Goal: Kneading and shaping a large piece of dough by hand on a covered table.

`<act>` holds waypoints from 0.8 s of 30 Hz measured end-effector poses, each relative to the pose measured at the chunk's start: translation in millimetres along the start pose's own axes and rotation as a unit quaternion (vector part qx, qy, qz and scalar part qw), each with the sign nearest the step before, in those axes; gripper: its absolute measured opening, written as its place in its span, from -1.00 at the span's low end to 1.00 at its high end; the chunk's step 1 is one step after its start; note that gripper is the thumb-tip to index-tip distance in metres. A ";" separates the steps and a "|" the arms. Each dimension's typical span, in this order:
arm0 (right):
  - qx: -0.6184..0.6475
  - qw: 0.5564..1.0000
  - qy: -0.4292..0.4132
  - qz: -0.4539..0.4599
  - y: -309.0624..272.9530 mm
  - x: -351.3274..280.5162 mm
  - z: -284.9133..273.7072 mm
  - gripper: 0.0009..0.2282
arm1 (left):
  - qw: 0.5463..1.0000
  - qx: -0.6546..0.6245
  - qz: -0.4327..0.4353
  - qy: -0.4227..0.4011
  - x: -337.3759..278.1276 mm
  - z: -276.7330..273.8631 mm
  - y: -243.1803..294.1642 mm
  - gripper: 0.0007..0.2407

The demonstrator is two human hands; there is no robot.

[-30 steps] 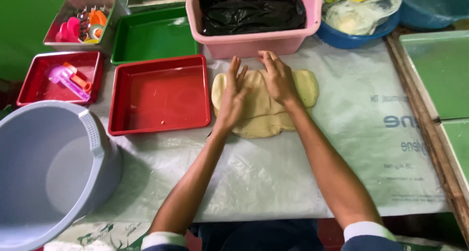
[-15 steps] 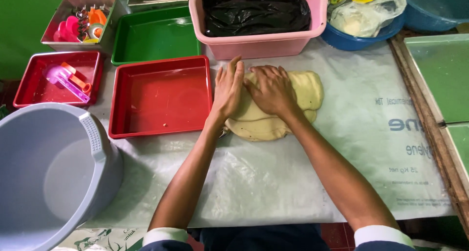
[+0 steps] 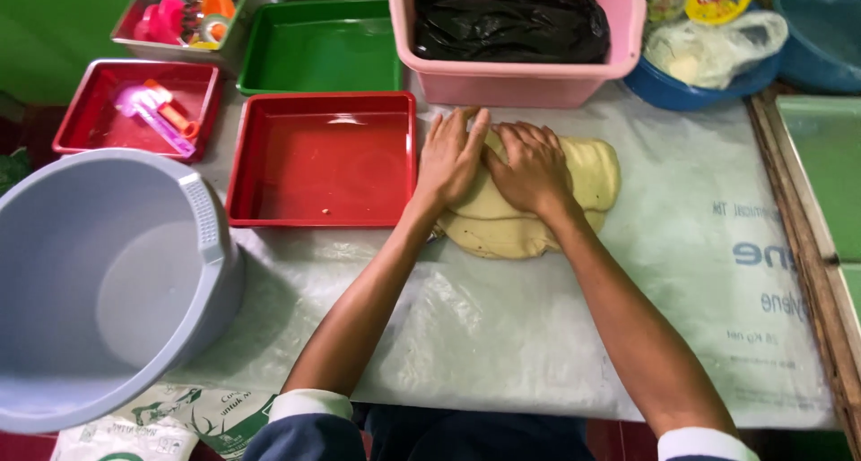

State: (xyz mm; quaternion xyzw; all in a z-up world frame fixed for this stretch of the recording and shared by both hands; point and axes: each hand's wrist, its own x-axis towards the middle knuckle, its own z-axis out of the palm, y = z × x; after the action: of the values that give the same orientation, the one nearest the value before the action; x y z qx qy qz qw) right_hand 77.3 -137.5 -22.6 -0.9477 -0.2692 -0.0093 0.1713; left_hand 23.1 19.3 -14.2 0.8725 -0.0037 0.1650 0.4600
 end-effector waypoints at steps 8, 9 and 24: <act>0.023 1.000 0.015 0.001 -2.0 -0.8 0.4 -0.46 | 0.998 -0.006 -0.039 0.044 -15.2 -12.7 -12.1 -0.43; 0.025 0.999 0.019 0.004 -0.8 -1.1 -0.8 -0.45 | 0.999 -0.007 -0.034 0.024 -18.2 -17.2 -9.4 -0.40; 0.028 0.997 0.063 -0.021 1.2 -4.0 2.5 -0.48 | 0.995 0.056 0.062 -0.048 -29.5 -39.9 -4.0 -0.42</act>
State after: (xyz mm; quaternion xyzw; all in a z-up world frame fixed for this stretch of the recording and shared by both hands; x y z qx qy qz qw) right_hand 74.3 -139.7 -25.8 -0.9344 -0.2774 -0.0648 0.2140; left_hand -15.5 49.4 -5.2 0.9019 -0.0700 0.1512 0.3984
